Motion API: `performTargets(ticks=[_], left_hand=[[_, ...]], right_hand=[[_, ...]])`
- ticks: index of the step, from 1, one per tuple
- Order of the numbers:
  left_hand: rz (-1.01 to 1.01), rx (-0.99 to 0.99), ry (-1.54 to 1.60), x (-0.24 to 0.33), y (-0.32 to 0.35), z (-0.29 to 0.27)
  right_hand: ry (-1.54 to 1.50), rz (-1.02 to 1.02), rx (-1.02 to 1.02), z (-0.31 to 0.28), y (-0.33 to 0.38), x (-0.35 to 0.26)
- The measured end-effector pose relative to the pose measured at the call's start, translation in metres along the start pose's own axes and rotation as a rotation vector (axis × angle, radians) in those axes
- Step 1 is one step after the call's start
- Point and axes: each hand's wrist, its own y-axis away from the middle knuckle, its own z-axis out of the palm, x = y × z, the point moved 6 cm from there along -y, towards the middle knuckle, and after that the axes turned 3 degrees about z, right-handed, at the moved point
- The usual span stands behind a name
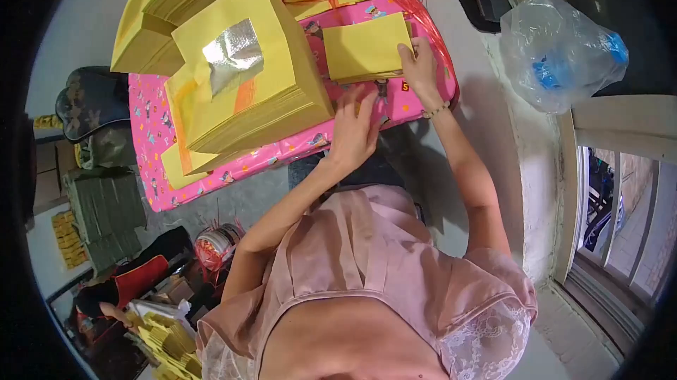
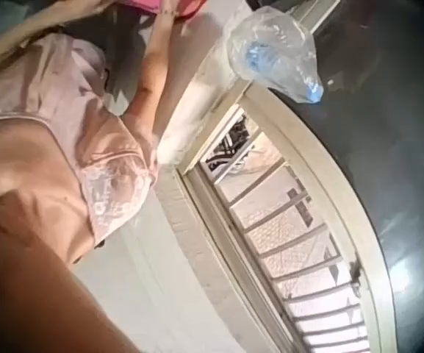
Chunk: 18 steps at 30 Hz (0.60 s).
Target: Sorting and counting sheets of yellow joss paper in a workshop.
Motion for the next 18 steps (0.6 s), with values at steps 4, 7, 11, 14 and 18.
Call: performTargets(ticks=[4,7,11,14,18], left_hand=[[-0.004,0.072,-0.118,0.008,-0.017,-0.011],[-0.003,0.098,-0.187,0.005,-0.029,-0.012],[-0.009,0.059,-0.299,-0.008,-0.033,-0.001],[-0.028,0.019,-0.360,-0.018,-0.029,0.007],[-0.031,-0.005,-0.419,-0.017,-0.030,0.010]], right_hand=[[0.013,-0.044,0.053,-0.005,0.000,0.009],[0.078,-0.146,0.094,-0.008,0.000,0.007],[0.173,-0.300,0.211,-0.011,0.013,-0.014],[0.213,-0.136,0.126,-0.009,0.027,-0.042],[0.477,-0.143,0.084,-0.023,0.025,-0.060]])
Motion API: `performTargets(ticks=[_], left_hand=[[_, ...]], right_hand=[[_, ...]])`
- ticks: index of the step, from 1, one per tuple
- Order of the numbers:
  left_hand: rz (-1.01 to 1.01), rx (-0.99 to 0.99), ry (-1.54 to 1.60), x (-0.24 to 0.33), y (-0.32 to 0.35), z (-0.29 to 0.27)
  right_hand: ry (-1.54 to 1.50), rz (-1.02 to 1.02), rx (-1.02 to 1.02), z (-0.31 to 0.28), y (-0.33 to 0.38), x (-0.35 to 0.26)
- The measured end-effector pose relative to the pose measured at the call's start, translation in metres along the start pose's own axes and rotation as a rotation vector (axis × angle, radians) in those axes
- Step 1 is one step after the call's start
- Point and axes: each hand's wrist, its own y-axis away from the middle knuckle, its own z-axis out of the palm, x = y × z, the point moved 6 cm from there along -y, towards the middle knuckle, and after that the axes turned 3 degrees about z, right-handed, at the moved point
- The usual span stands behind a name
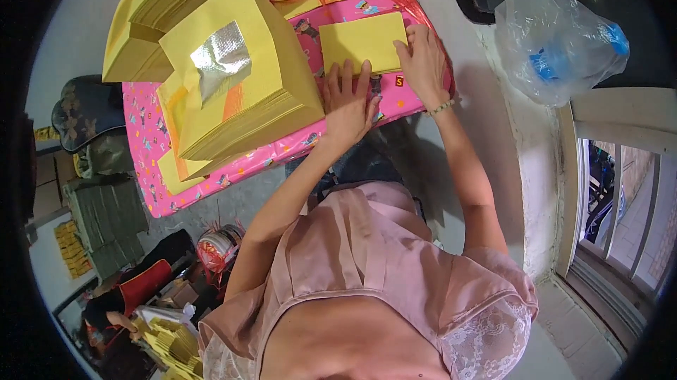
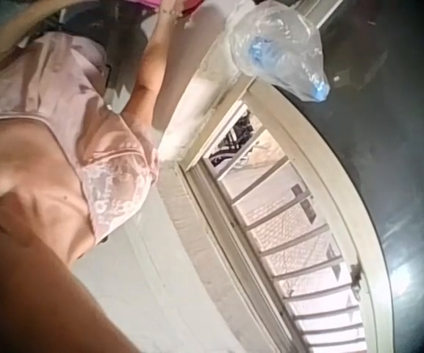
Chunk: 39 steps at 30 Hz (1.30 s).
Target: Sorting and counting sheets of yellow joss paper in a workshop.
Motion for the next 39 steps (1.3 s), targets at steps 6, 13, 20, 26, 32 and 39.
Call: performTargets(ticks=[6,13,20,26,32,39], left_hand=[[-0.003,0.010,-0.021,0.000,-0.002,0.004],[-0.024,0.069,-0.021,0.001,-0.002,0.002],[-0.083,0.102,0.207,0.002,0.001,0.003],[-0.059,0.138,0.297,0.025,0.011,-0.011],[0.189,0.131,0.655,0.049,0.034,-0.101],[0.229,0.473,0.295,0.007,0.058,-0.246]], right_hand=[[0.243,-0.664,0.023,0.011,0.000,-0.027],[0.298,-0.571,-0.205,0.041,-0.005,0.000],[0.240,-0.649,-0.272,0.040,-0.014,0.000],[0.377,-0.611,-0.270,0.028,-0.017,-0.012],[0.067,-0.682,-0.122,-0.038,0.005,-0.116],[-0.182,-0.899,-0.362,-0.046,0.056,-0.223]])
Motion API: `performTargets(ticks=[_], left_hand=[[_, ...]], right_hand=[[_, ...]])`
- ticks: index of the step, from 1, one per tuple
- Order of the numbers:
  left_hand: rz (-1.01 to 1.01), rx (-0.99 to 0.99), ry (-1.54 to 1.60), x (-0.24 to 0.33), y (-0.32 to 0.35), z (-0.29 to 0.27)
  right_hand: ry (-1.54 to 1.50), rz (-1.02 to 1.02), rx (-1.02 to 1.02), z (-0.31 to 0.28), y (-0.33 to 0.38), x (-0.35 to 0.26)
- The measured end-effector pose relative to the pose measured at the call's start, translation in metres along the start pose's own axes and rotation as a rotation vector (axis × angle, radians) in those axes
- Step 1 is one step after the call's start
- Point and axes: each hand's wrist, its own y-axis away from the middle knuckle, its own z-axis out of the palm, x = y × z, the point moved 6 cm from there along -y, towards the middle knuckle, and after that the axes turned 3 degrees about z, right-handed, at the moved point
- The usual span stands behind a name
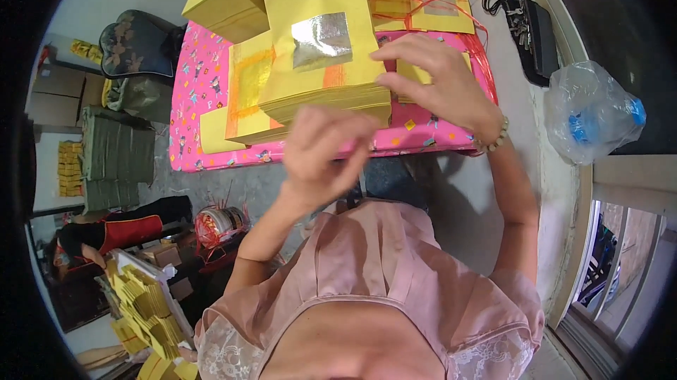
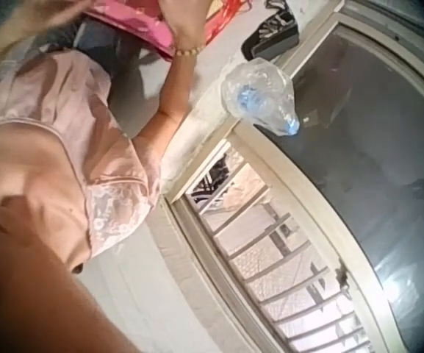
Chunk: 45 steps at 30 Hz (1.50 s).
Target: Sorting and counting sheets of yellow joss paper in a workshop.
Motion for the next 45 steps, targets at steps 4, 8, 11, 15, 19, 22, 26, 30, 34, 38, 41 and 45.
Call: performTargets(ticks=[4,8,11,15,19,22,26,30,34,38,41,45], left_hand=[[-0.087,0.037,-0.230,-0.028,-0.011,-0.031],[-0.188,-0.056,-0.293,-0.055,0.000,-0.035],[-0.272,-0.073,-0.236,-0.058,-0.002,-0.035],[-0.345,-0.068,-0.173,-0.064,-0.005,-0.037],[-0.383,-0.096,-0.169,-0.067,-0.006,-0.036],[-0.415,-0.103,-0.160,-0.068,-0.006,-0.038],[-0.422,-0.102,-0.166,-0.070,-0.007,-0.038],[-0.431,-0.076,-0.158,-0.072,-0.008,-0.037],[-0.445,-0.070,-0.142,-0.073,-0.007,-0.037],[-0.433,-0.075,-0.150,-0.073,-0.008,-0.037],[-0.438,-0.077,-0.148,-0.074,-0.009,-0.036],[-0.469,-0.137,-0.176,-0.073,-0.012,-0.038]], right_hand=[[0.086,-0.140,-0.085,0.017,-0.012,-0.013],[0.029,-0.110,-0.151,0.026,-0.016,-0.013],[-0.027,-0.048,-0.163,0.028,-0.016,-0.007],[-0.085,0.046,-0.184,0.030,-0.017,-0.003],[-0.124,0.091,-0.178,0.032,-0.018,0.000],[-0.121,0.079,-0.165,0.032,-0.019,0.000],[-0.102,0.085,-0.158,0.032,-0.020,0.002],[-0.127,0.080,-0.159,0.033,-0.019,0.005],[-0.154,0.081,-0.155,0.035,-0.018,0.007],[-0.156,0.074,-0.145,0.034,-0.019,0.006],[-0.161,0.088,-0.138,0.034,-0.018,0.007],[-0.122,0.093,-0.141,0.032,-0.019,0.003]])
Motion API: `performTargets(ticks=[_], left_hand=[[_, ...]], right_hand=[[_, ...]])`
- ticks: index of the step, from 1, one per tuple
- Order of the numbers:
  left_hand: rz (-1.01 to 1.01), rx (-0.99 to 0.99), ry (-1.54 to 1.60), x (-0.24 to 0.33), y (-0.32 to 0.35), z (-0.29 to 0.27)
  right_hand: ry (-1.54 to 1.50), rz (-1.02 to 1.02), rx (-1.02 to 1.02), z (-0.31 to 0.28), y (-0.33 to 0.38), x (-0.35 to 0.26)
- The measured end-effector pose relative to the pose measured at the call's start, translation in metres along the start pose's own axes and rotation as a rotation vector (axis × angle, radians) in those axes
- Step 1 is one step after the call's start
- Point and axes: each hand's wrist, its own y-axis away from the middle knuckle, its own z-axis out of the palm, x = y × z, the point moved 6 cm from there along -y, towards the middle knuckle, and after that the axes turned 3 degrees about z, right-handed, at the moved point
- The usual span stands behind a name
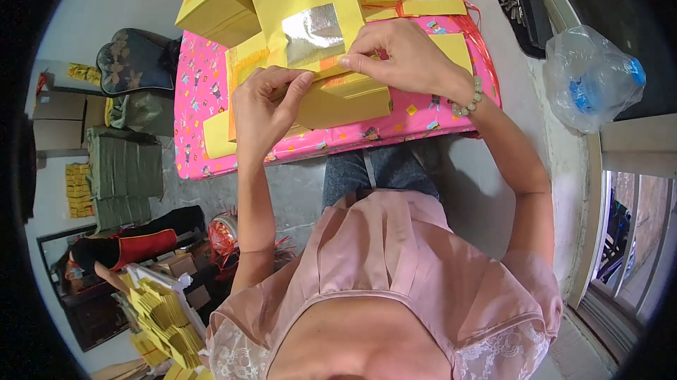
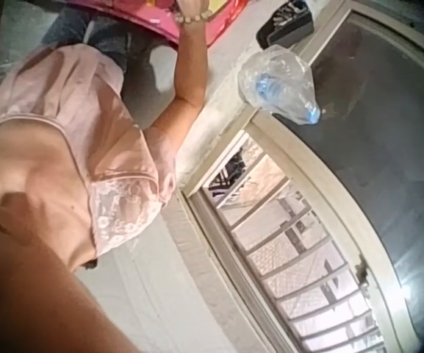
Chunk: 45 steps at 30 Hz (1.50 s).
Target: Sorting and counting sheets of yellow joss paper in a workshop.
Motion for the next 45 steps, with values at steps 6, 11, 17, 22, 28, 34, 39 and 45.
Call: performTargets(ticks=[6,11,17,22,28,34,39,45], left_hand=[[-0.007,-0.194,0.052,-0.004,-0.013,-0.002],[0.164,-0.417,-0.123,-0.010,-0.041,0.000],[0.091,-0.831,0.277,-0.037,-0.068,0.018],[0.018,-0.790,0.303,-0.027,-0.072,-0.009],[-0.040,-0.405,0.634,-0.019,-0.064,-0.023],[-0.236,-0.226,1.011,0.000,-0.048,-0.008],[-0.288,-0.374,1.545,-0.008,-0.024,0.018],[-0.107,-0.390,1.796,-0.013,-0.014,0.034]], right_hand=[[0.196,-0.073,0.060,-0.005,-0.004,-0.012],[0.221,-0.183,0.130,-0.015,-0.020,-0.027],[0.215,-0.285,0.234,-0.026,-0.037,-0.026],[-0.104,-0.193,0.337,-0.042,-0.039,-0.012],[-0.382,0.025,0.580,-0.032,-0.035,0.035],[-0.751,0.064,0.346,-0.004,-0.034,0.024],[-0.966,0.014,0.285,-0.002,-0.031,-0.024],[-0.865,-0.030,0.284,-0.002,-0.021,-0.044]])
